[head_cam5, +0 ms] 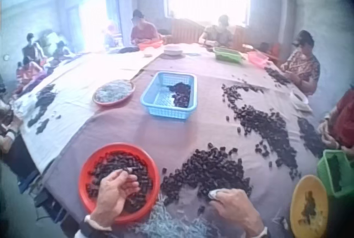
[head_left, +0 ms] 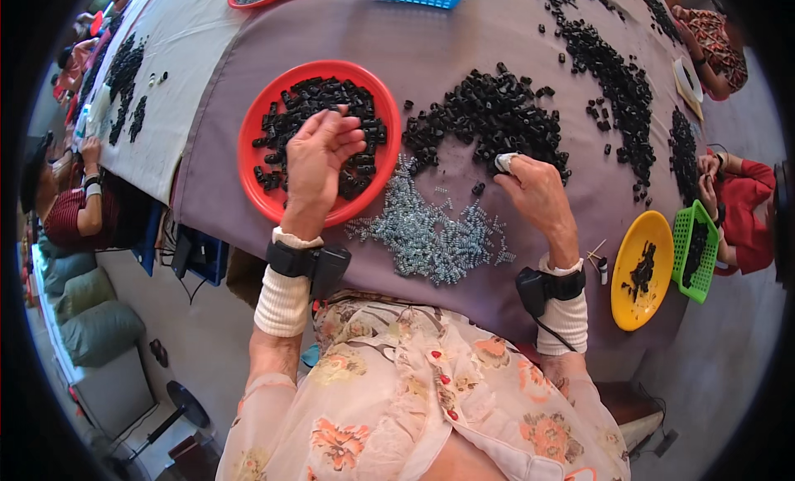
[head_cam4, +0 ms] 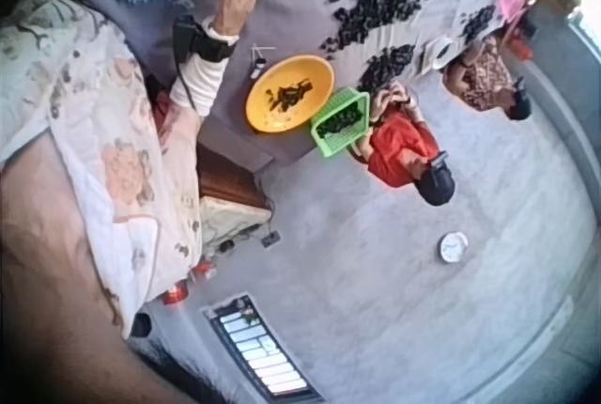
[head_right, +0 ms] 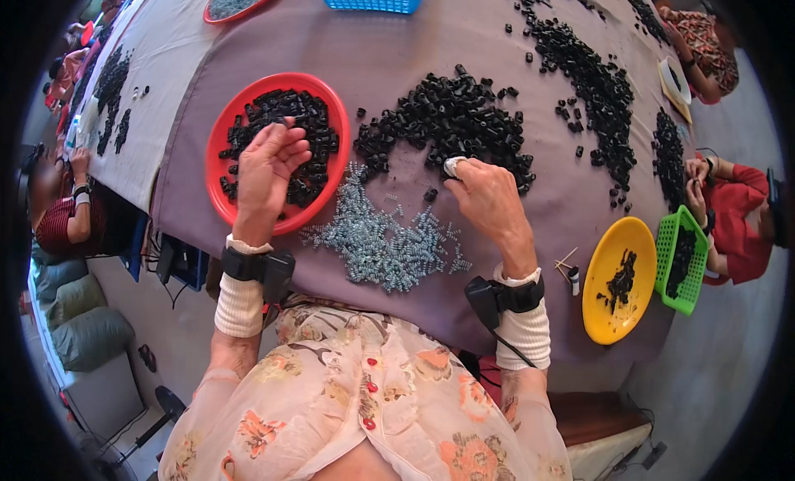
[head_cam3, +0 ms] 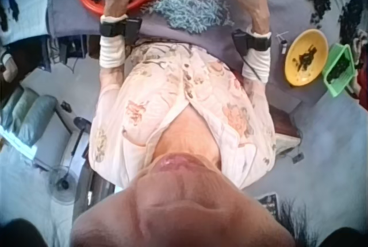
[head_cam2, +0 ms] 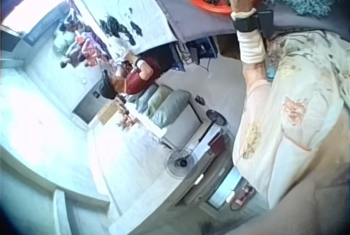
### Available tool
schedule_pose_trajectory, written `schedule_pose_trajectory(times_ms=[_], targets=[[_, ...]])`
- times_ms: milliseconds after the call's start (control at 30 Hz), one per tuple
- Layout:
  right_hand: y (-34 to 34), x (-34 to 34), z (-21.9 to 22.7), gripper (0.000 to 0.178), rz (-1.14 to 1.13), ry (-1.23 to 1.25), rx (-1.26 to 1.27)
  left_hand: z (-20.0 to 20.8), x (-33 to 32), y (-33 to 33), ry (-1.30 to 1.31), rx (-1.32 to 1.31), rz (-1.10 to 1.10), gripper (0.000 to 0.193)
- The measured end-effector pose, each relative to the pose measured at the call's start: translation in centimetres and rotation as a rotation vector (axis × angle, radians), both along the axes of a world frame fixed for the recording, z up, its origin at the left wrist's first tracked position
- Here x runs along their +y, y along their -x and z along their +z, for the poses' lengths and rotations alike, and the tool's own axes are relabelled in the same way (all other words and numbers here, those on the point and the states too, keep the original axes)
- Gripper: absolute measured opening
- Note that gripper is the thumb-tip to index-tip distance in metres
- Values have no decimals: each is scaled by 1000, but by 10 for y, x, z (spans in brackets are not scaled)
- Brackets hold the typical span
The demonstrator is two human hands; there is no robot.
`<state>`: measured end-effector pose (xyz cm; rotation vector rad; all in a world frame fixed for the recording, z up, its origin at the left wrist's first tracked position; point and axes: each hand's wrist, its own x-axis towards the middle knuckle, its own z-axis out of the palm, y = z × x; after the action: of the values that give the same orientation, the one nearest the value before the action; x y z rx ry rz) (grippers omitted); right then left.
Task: Manually assembling small black plastic or rubber components at a production table.
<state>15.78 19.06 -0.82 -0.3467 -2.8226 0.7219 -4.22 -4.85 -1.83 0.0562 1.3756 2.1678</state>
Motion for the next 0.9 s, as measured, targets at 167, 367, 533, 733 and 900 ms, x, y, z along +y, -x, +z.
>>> schedule_pose_trajectory(times_ms=[167, 367, 533, 733, 900], targets=[[-7, 1, -7, 14, 44, 6, 29, -3, -13, 11, 52, -85, 55, 27], [-7, -10, -21, 10, 94, -30, -23, 2, 3, -6, 79, -13, -77, 23], [-4, -19, -24, 11, 148, -155, -7, 11, 29, -29, 72, 38, -197, 18], [0, -20, -15, 16, 95, 25, 93, 8, 51, -58, 124, 94, -402, 19], [7, -21, 5, 16, 105, 119, 171, 9, 63, -71, 169, 75, -509, 24]])
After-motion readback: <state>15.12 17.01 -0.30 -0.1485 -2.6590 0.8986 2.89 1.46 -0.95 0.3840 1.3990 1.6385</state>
